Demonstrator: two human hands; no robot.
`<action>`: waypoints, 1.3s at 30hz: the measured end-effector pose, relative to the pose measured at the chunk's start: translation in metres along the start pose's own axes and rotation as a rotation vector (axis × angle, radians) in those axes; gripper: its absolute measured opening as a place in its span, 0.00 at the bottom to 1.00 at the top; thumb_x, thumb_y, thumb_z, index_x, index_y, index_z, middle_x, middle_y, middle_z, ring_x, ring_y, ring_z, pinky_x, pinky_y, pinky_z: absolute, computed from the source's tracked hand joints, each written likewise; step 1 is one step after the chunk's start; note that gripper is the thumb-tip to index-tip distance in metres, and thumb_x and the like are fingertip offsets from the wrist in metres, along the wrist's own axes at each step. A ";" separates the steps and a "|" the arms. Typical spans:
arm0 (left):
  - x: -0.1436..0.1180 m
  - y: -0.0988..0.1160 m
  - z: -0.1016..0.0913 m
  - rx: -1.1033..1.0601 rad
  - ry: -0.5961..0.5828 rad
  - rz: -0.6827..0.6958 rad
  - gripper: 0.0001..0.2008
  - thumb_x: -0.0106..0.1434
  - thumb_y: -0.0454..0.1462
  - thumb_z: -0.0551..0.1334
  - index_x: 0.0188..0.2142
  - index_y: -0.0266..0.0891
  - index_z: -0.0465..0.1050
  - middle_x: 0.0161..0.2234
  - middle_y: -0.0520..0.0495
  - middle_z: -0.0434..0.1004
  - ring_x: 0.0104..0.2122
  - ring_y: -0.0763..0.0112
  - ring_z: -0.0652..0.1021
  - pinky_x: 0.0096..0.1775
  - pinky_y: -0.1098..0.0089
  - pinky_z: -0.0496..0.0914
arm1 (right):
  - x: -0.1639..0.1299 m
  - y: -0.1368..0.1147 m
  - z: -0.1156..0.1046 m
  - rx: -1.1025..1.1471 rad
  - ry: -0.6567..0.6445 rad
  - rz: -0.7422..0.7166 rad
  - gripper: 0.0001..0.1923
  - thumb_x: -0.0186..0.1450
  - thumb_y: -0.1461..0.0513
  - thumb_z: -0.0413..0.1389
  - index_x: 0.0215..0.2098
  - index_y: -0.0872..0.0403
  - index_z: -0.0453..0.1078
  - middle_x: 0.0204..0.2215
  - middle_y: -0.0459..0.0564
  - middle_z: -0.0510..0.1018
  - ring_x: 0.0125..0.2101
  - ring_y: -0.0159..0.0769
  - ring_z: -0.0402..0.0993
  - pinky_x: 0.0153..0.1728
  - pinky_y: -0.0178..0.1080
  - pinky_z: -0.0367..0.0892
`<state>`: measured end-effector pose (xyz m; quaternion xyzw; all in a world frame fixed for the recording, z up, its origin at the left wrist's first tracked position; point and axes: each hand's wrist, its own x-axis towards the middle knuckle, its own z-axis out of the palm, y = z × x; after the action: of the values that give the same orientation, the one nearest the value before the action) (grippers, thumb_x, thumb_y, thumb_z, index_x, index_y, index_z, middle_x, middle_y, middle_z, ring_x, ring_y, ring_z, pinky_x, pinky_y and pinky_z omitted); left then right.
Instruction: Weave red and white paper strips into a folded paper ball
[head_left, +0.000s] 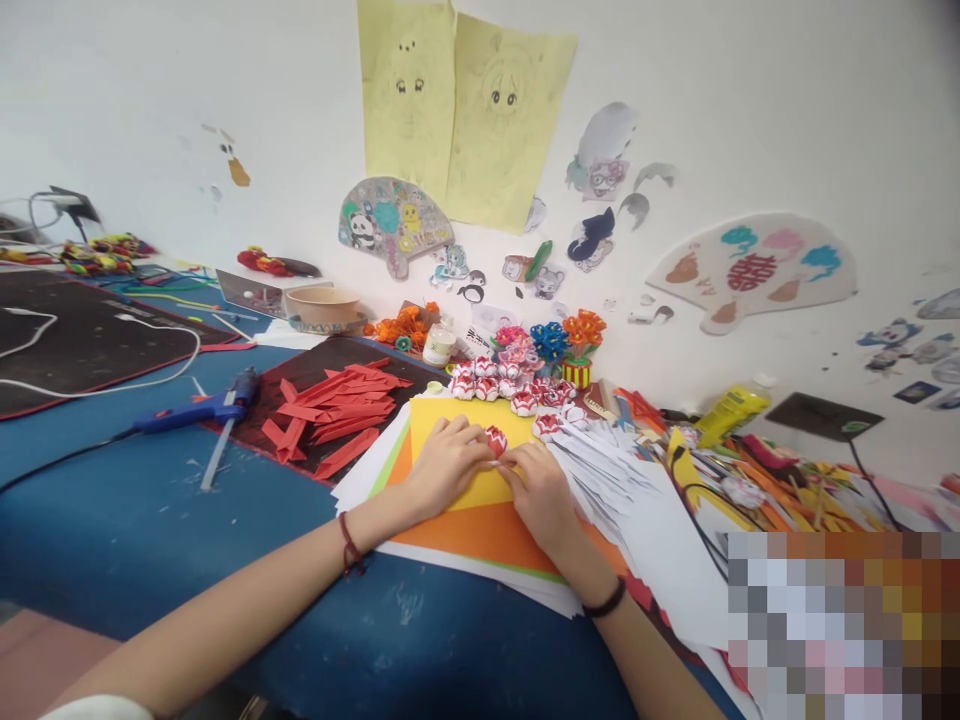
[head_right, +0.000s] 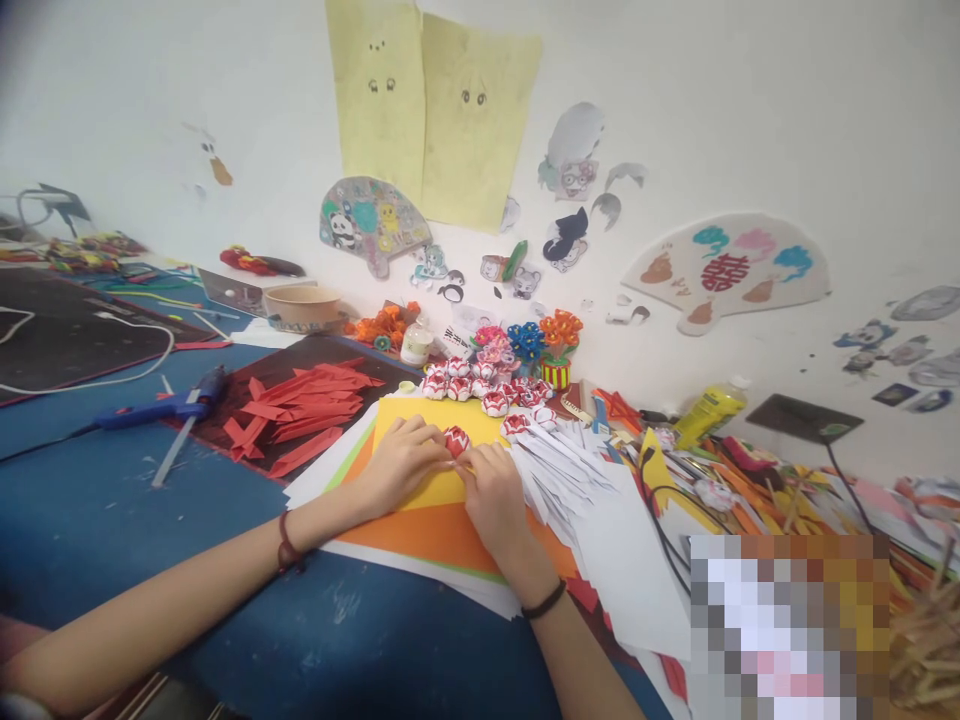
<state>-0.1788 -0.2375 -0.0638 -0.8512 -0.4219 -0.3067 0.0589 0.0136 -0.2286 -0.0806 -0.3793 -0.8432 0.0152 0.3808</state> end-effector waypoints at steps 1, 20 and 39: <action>0.001 -0.001 0.000 -0.010 0.009 -0.021 0.13 0.72 0.41 0.56 0.36 0.42 0.78 0.38 0.46 0.76 0.38 0.64 0.68 0.39 0.63 0.57 | 0.000 0.000 0.000 0.004 0.012 0.013 0.09 0.71 0.63 0.50 0.34 0.52 0.70 0.31 0.51 0.76 0.35 0.42 0.68 0.39 0.44 0.63; 0.013 0.006 -0.018 -0.401 0.023 -0.250 0.04 0.64 0.33 0.63 0.32 0.41 0.76 0.42 0.49 0.73 0.45 0.63 0.69 0.50 0.58 0.56 | 0.008 -0.016 -0.010 0.012 0.101 0.034 0.09 0.70 0.63 0.48 0.31 0.52 0.64 0.31 0.49 0.71 0.33 0.40 0.65 0.35 0.42 0.57; 0.017 -0.002 -0.047 -1.348 -0.172 -0.377 0.14 0.51 0.44 0.72 0.28 0.34 0.75 0.35 0.47 0.74 0.34 0.69 0.73 0.36 0.70 0.64 | 0.014 -0.020 -0.021 1.420 -0.403 0.667 0.28 0.68 0.41 0.48 0.50 0.52 0.71 0.39 0.54 0.78 0.34 0.40 0.76 0.39 0.45 0.71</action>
<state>-0.1950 -0.2411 -0.0164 -0.6359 -0.2832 -0.4377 -0.5690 0.0090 -0.2391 -0.0506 -0.2685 -0.5272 0.7277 0.3470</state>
